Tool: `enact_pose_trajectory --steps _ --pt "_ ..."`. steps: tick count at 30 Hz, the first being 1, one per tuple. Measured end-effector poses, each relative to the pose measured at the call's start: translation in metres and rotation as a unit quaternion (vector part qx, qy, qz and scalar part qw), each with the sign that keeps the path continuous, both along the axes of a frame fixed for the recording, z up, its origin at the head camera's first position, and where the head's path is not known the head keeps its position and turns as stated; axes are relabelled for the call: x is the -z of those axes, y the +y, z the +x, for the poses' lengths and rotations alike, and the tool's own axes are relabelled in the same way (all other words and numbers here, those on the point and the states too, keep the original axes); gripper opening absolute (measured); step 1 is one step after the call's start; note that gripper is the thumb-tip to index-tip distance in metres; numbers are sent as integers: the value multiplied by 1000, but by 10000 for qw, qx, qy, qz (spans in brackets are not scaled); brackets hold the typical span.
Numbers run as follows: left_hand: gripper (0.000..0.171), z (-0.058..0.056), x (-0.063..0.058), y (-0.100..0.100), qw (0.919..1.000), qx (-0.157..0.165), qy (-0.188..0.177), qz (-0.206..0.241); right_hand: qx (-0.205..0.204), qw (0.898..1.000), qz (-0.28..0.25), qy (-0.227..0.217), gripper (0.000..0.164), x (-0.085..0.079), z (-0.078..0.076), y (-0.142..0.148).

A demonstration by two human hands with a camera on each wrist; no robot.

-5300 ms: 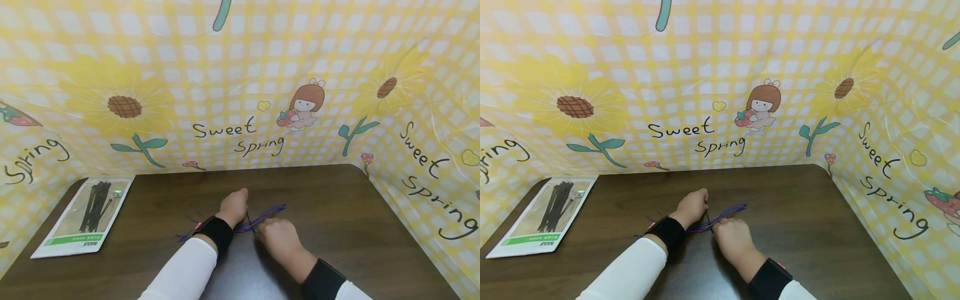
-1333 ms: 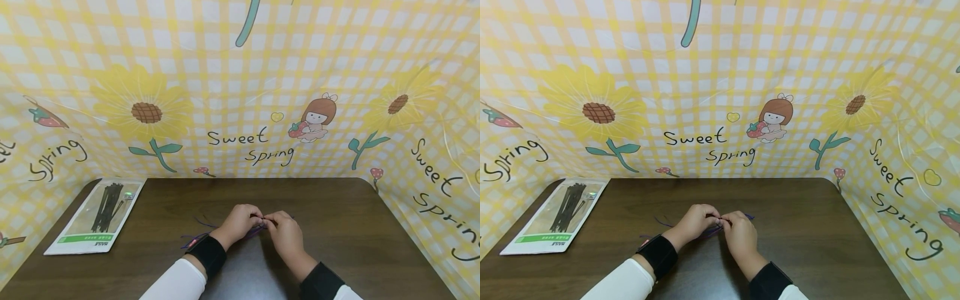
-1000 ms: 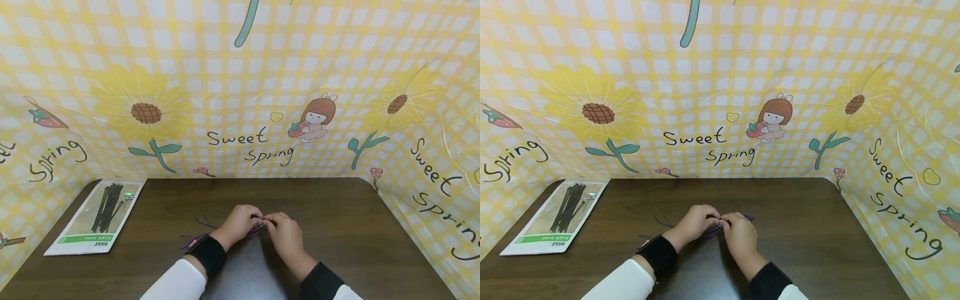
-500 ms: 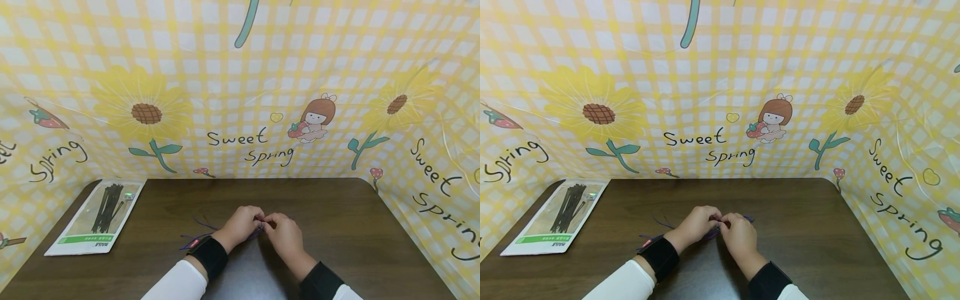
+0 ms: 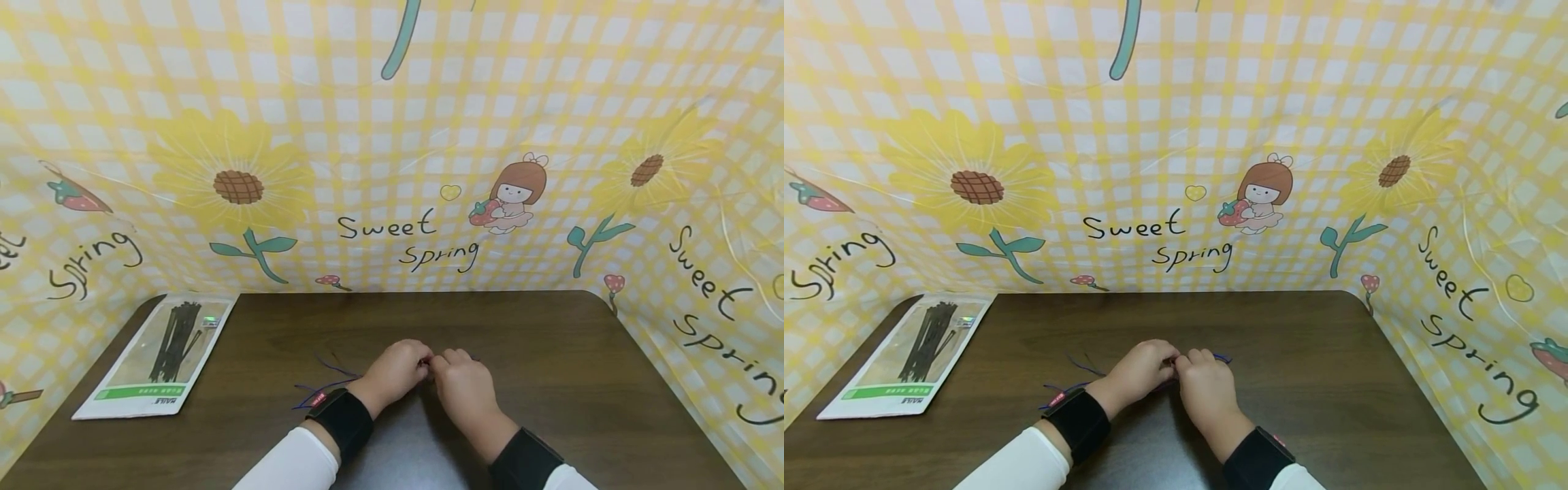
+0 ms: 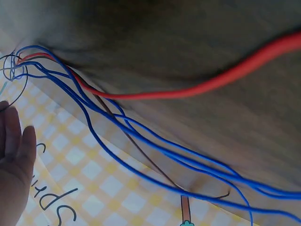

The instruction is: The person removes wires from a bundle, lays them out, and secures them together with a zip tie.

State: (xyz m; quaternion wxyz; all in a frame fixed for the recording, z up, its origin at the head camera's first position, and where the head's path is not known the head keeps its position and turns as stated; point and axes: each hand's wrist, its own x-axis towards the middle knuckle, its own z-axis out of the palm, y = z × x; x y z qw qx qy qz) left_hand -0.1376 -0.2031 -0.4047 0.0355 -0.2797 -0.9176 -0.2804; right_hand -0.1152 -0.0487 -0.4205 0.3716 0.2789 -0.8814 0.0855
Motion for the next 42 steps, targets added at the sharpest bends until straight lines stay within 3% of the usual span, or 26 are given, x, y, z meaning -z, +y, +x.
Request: enact_pose_trajectory --steps 10,15,21,31,35,42 --pt "8 4 1 4 9997 -243 -31 -94 -103 9980 367 496 25 0 -3 2" --pt "4 6 3 4 9988 -240 322 -294 -126 9979 450 455 25 1 -4 3" --pt "11 8 5 4 9977 -293 509 -342 -213 9966 541 579 22 1 -5 3" --pt "19 8 11 2 9963 -123 813 -246 -316 9954 583 692 26 1 -5 6" --pt "20 9 13 1 9953 -15 945 -215 -412 9955 579 629 17 2 -4 8" --pt "4 11 17 0 9914 -54 1310 43 -411 9970 243 615 17 -1 -7 9"
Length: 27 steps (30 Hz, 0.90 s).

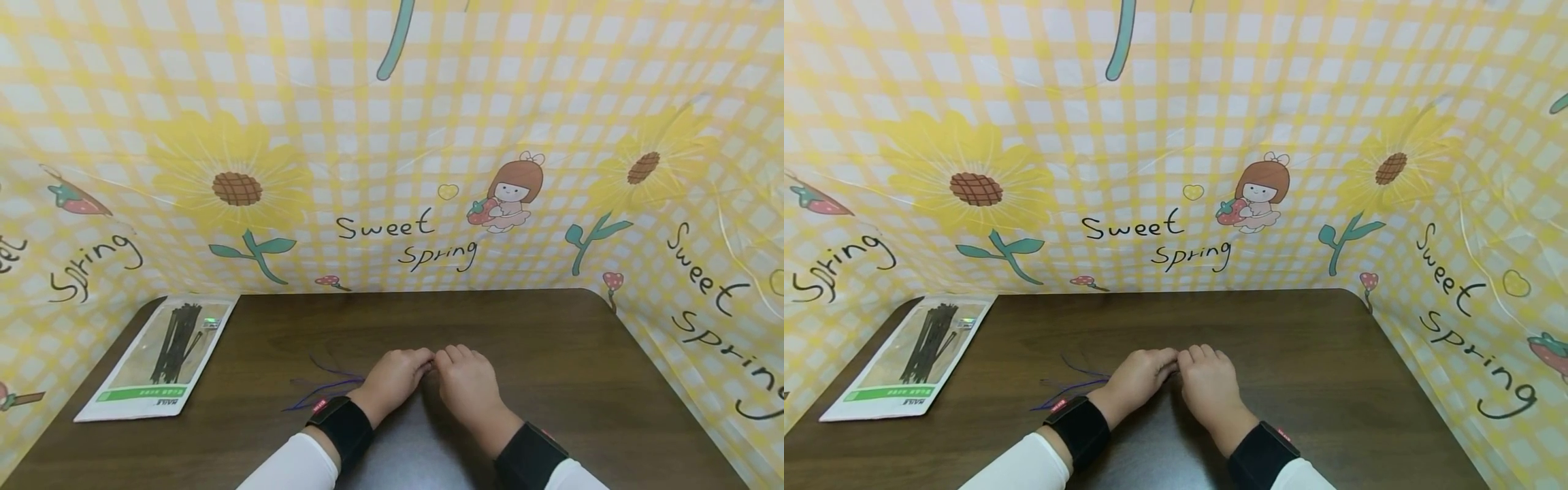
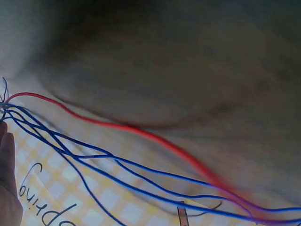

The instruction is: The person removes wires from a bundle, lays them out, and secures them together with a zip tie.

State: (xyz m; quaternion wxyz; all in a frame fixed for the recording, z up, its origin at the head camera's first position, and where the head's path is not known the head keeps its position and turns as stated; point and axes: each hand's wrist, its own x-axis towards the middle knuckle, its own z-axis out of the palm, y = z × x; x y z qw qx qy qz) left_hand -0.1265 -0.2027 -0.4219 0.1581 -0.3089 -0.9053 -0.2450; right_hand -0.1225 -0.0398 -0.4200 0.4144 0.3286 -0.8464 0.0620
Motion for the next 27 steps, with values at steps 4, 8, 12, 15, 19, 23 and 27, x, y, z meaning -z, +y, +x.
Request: enact_pose_trajectory --steps 4,8,12,15,19,23,27 --pt "4 0 1 0 9999 -18 127 93 -98 9999 28 96 20 -2 0 0" --pt "13 -2 2 -1 9991 81 408 -57 -178 9996 130 155 21 -2 1 0" --pt "24 -2 4 -3 9960 224 828 -267 -256 9994 153 167 21 -2 3 0" --pt "24 -2 4 -5 9961 213 799 -291 -320 9992 154 193 20 -3 3 0" --pt "20 -3 4 -7 9984 152 462 -293 -384 9989 195 205 13 -5 4 -1" --pt "17 -5 4 -8 9988 155 219 -402 -407 9989 204 112 11 -6 6 0" --pt "16 -7 4 -10 9984 25 -312 -474 -507 9986 168 48 9 -10 8 0"
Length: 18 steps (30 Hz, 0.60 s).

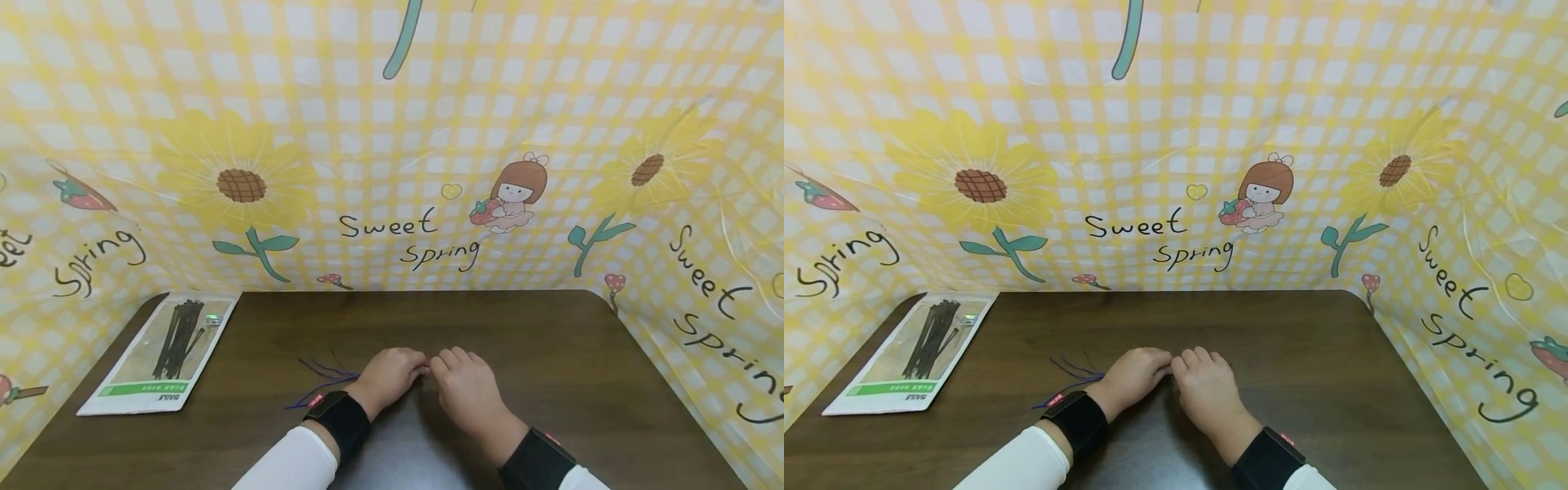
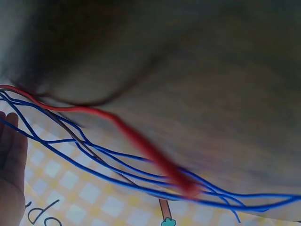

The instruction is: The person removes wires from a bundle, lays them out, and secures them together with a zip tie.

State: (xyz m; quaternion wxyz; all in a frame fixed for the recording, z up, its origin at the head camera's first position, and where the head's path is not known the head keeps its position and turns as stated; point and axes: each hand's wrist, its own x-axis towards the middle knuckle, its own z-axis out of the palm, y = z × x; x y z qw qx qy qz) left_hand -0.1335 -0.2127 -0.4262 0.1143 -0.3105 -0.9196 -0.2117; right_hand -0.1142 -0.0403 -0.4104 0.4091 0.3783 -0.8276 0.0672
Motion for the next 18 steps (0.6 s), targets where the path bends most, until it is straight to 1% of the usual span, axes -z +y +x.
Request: enact_pose_trajectory --steps 4,8,11,18 --pt "17 -1 -1 -1 9986 -165 -481 114 -37 10000 8 1 6 -3 2 -1" --pt "19 -3 0 0 9972 -218 -674 239 -3 10000 29 -7 7 -4 3 0" --pt "19 -5 1 0 9965 -207 -772 247 -23 10000 26 -6 8 -4 5 1" --pt "26 -5 4 -1 9965 -148 -813 89 -69 10000 62 -27 8 -7 9 3"
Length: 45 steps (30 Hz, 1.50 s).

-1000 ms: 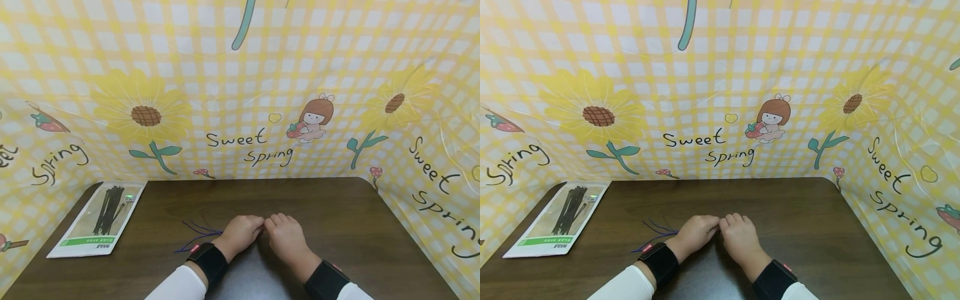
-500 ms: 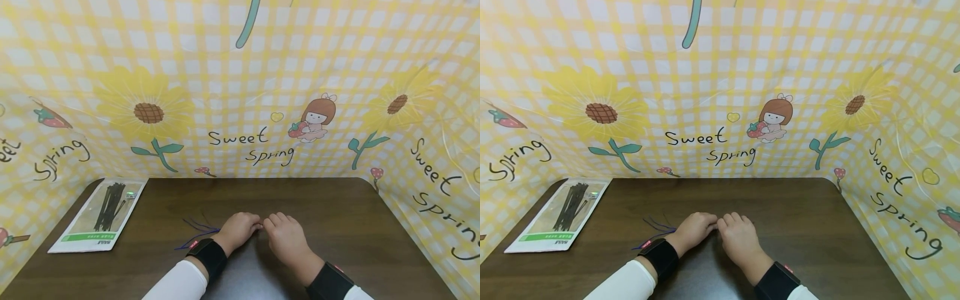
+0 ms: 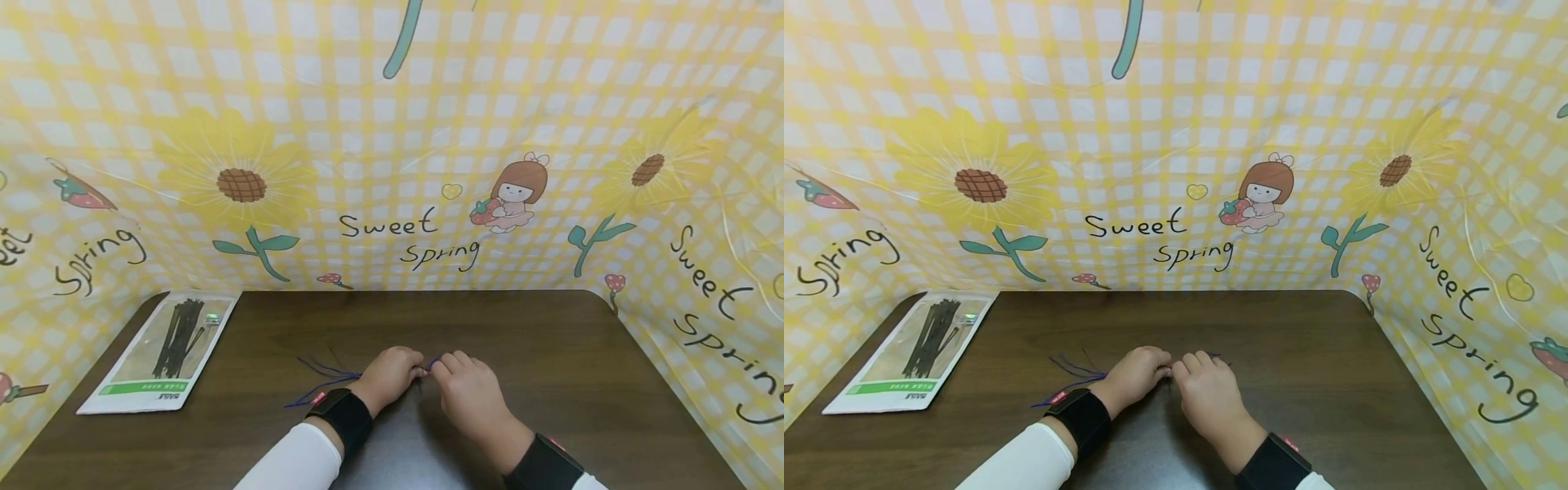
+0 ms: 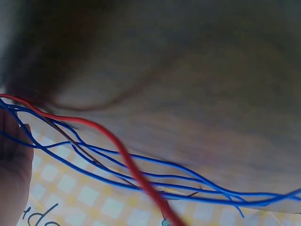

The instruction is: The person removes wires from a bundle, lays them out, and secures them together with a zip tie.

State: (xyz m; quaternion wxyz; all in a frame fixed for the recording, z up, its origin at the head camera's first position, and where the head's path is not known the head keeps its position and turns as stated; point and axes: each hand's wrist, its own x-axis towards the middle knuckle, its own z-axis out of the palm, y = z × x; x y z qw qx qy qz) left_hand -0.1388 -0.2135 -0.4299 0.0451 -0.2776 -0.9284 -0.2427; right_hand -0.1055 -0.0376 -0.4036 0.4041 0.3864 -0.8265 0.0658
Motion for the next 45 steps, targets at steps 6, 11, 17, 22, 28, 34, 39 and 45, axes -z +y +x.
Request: enact_pose_trajectory --steps 6,11,17,22,28,34,39,45 --pt "22 1 1 -3 9999 -31 -133 -15 -36 10000 -19 48 12 -3 3 0" --pt "23 0 3 -3 9997 -29 -223 18 -45 10000 59 -35 17 -3 6 1" --pt "22 0 4 -2 9994 -34 -346 -84 -91 9999 35 -47 21 -4 9 2" --pt "23 0 4 -2 9993 -44 -332 -179 -112 9999 -11 24 16 -5 9 2" --pt "21 1 3 -3 9985 -77 -423 -325 -180 9998 -82 31 11 -6 10 2" --pt "14 1 3 -3 9976 -213 -490 -441 -324 9995 -40 17 7 -5 14 3" --pt "9 2 2 -3 9972 -250 -548 -447 -338 9993 -156 -5 32 -4 18 4" --pt "7 2 2 -4 9965 -301 -593 -514 -431 9990 -48 -98 25 -1 22 9"
